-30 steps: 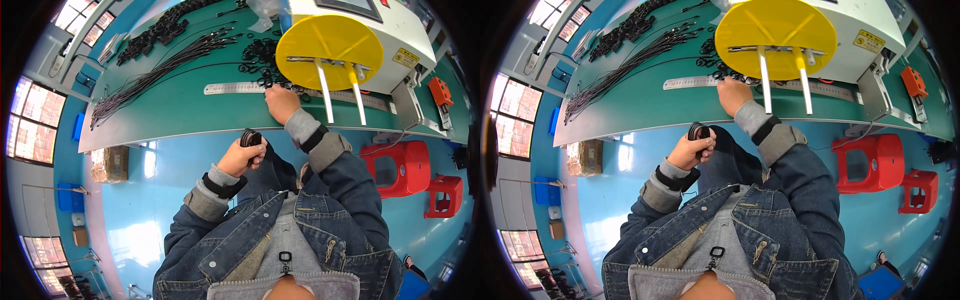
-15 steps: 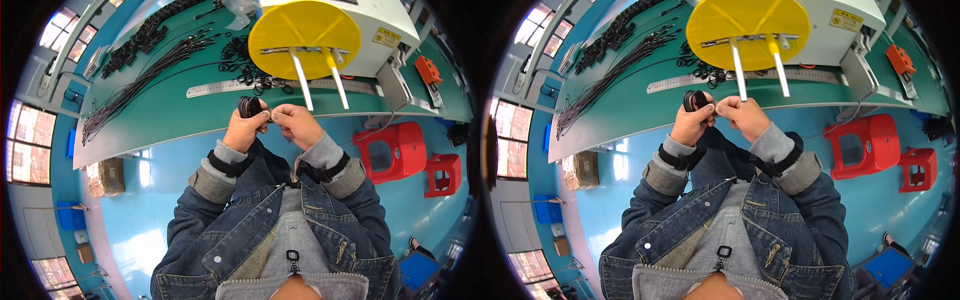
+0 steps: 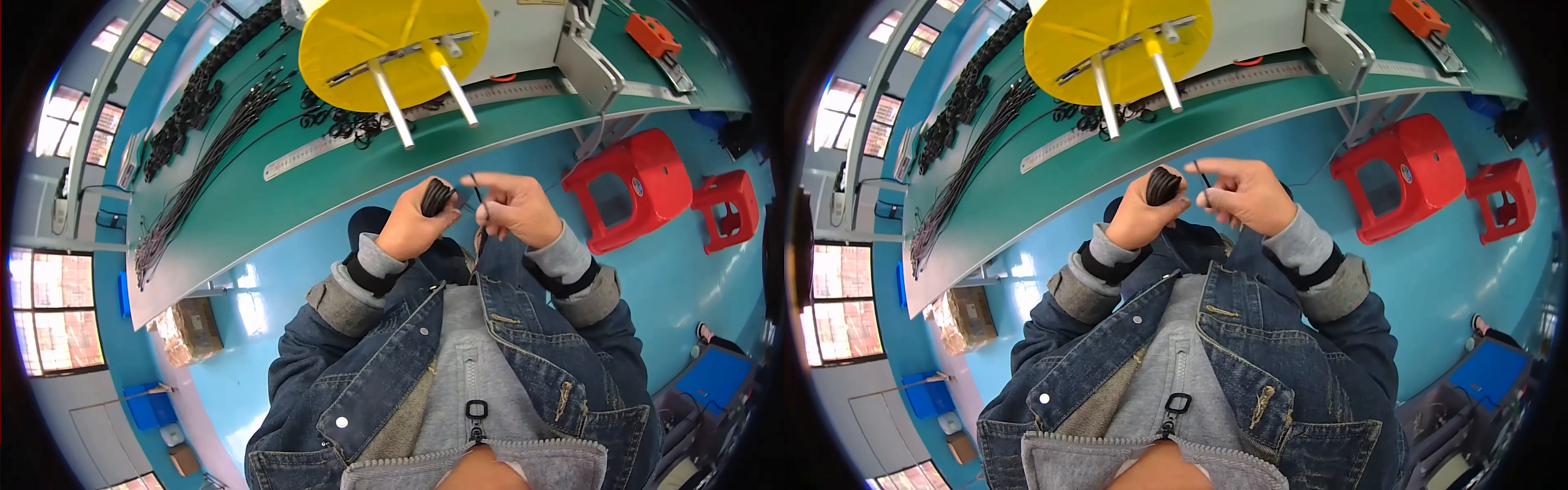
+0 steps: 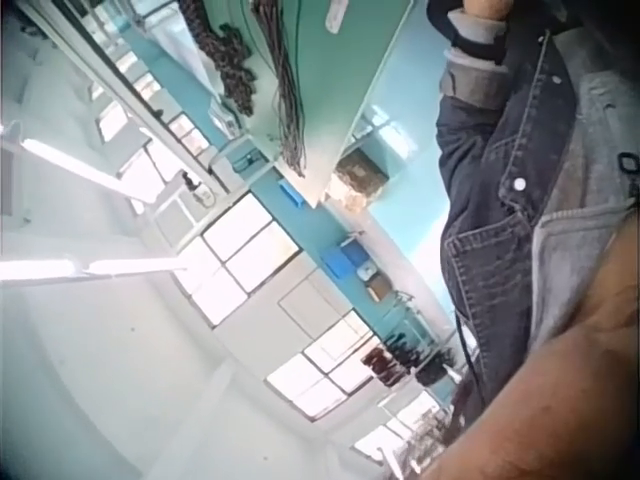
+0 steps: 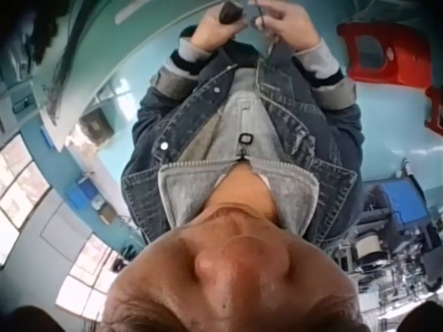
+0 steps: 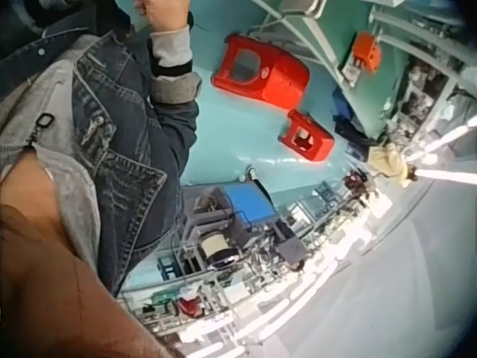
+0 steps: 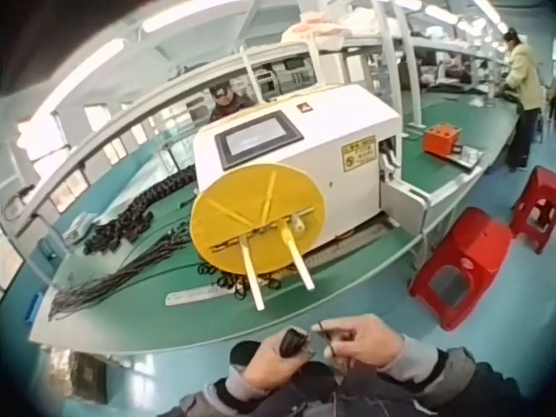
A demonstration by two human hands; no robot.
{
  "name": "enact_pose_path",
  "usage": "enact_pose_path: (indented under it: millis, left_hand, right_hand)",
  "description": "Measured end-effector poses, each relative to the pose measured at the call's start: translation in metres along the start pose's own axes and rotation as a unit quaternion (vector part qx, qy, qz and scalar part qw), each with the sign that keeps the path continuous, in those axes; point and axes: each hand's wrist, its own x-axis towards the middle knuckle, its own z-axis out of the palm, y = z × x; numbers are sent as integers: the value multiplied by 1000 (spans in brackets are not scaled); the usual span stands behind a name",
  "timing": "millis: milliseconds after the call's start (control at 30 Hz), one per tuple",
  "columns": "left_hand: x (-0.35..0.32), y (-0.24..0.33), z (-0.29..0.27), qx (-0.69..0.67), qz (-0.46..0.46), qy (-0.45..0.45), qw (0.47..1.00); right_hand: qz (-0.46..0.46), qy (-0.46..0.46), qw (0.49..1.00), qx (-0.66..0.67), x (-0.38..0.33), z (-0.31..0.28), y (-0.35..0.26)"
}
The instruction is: The person picks up a cable, winds it around the spindles of a machine, and removes the coiled cable. They then secure the coil with a tie and repeat the process for several more cables.
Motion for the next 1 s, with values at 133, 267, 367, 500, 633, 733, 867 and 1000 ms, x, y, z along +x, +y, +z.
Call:
enact_pose_path:
  millis: [133,267,367,500,633,733,867,1000]
  left_hand:
    - [2,-3,10,297,174,74,936]
    - [-1,-3,15,439,219,118,863]
    - [-3,-5,13,517,150,131,833]
    - [-5,-2,9,491,215,131,834]
    - [1,-4,8,533,207,128,811]
    - [1,-6,11,510,245,184,804]
    - [-7,-18,10,528,269,222,774]
    - [-8,-37,3,515,297,264,760]
  right_hand:
    - [-174,-14,933,-314,5,3,-22]
    - [-227,-5,866,-446,14,9,-18]
    - [-236,-21,872,-428,11,11,-29]
    - [-218,-29,872,-437,14,20,-25]
    - [-218,-26,879,-424,27,23,-20]
    - [-204,-32,874,-439,35,22,-15]
    - [-170,-42,848,-501,36,32,-9]
    - [-166,-19,823,-543,37,57,-11]
